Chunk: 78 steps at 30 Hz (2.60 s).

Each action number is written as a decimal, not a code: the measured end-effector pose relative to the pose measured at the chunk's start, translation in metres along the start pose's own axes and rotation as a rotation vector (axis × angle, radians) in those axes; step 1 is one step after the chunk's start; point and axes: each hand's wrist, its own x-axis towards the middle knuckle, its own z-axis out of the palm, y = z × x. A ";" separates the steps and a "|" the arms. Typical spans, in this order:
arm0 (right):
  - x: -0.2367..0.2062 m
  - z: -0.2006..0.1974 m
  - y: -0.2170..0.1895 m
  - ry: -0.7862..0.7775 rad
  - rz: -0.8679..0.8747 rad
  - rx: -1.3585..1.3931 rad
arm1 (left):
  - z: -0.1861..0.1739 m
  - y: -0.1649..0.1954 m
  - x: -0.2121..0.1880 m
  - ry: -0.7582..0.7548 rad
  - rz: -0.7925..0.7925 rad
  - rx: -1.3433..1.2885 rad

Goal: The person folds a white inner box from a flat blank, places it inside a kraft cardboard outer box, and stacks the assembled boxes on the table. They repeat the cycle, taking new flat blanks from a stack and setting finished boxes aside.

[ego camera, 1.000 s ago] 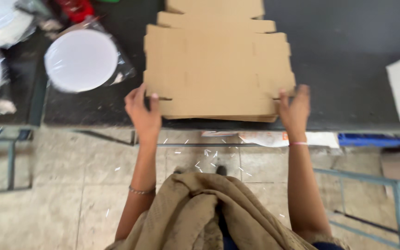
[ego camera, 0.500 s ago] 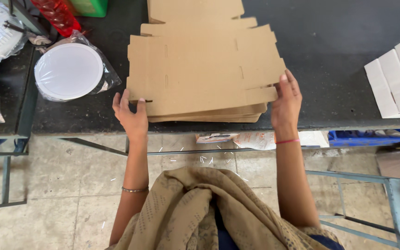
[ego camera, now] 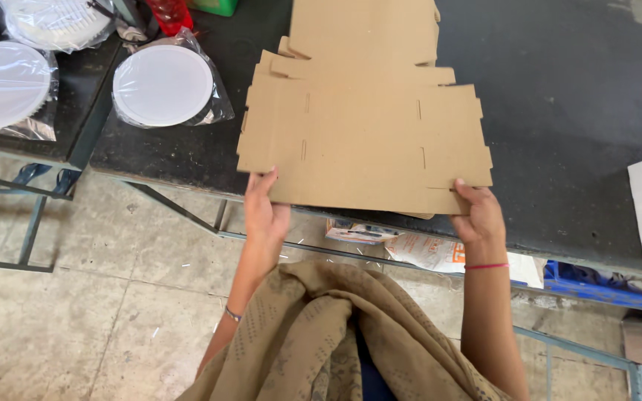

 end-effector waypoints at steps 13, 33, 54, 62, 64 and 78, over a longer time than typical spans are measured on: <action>-0.004 0.109 0.081 -0.156 -0.595 -1.300 | 0.057 -0.069 -0.013 -0.606 0.679 2.017; 0.138 0.117 -0.017 -0.132 0.002 -0.156 | 0.104 -0.045 0.195 -0.152 0.099 0.823; 0.159 0.174 -0.033 -0.011 -0.284 -1.026 | 0.140 -0.039 0.240 -0.468 0.397 1.897; 0.163 0.152 -0.046 -0.270 -0.063 -0.361 | 0.125 -0.012 0.245 -0.370 -0.229 0.976; 0.149 0.126 -0.047 -0.229 -0.145 -0.455 | 0.112 -0.002 0.231 -0.267 -0.119 0.902; -0.083 0.075 0.084 -0.078 -0.776 -1.007 | -0.003 0.026 -0.020 -0.800 0.554 1.584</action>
